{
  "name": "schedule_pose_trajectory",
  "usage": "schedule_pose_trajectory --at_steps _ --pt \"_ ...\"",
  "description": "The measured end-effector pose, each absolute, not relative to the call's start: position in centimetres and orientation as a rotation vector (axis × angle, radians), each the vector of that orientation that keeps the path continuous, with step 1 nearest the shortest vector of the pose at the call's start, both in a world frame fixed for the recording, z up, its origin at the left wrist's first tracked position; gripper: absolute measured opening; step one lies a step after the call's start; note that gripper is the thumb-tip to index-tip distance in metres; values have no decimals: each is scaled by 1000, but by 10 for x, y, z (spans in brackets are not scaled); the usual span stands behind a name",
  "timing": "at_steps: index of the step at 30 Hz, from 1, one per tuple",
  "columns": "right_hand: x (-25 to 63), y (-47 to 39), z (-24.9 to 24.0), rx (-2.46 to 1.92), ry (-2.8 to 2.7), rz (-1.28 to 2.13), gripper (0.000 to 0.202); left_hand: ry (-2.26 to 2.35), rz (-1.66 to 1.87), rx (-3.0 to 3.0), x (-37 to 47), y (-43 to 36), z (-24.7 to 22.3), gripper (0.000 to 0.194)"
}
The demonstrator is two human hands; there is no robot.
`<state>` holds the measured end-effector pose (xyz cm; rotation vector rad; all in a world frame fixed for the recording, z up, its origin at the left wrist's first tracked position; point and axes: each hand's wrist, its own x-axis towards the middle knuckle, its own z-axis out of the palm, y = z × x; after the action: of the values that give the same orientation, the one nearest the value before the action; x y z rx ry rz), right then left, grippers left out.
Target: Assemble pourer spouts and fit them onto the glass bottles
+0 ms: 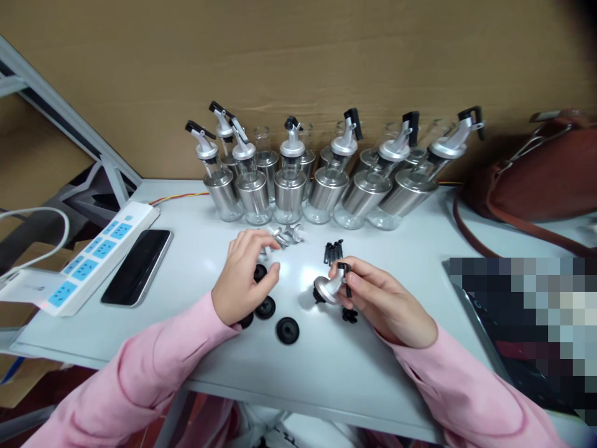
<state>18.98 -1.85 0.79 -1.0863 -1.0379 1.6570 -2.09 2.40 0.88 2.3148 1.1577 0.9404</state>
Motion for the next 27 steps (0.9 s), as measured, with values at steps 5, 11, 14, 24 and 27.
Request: schedule_pose_trajectory --at_steps 5,11,14,24,27 --pt "191 -19 1 -1055 -1038 1652 32 1450 740 2338 -28 38 1 27" --pt "191 -20 3 -1037 -1032 1665 33 1404 703 2357 -33 46 -7 20" --pt "190 -20 3 -1042 -1020 1671 34 1337 741 2357 -33 46 -9 17" --pt "189 -16 -2 -956 -936 1645 33 1401 1353 2144 -47 64 -3 30" --pt "189 -14 -8 -919 -929 1612 33 1421 1611 1912 -60 82 -4 48"
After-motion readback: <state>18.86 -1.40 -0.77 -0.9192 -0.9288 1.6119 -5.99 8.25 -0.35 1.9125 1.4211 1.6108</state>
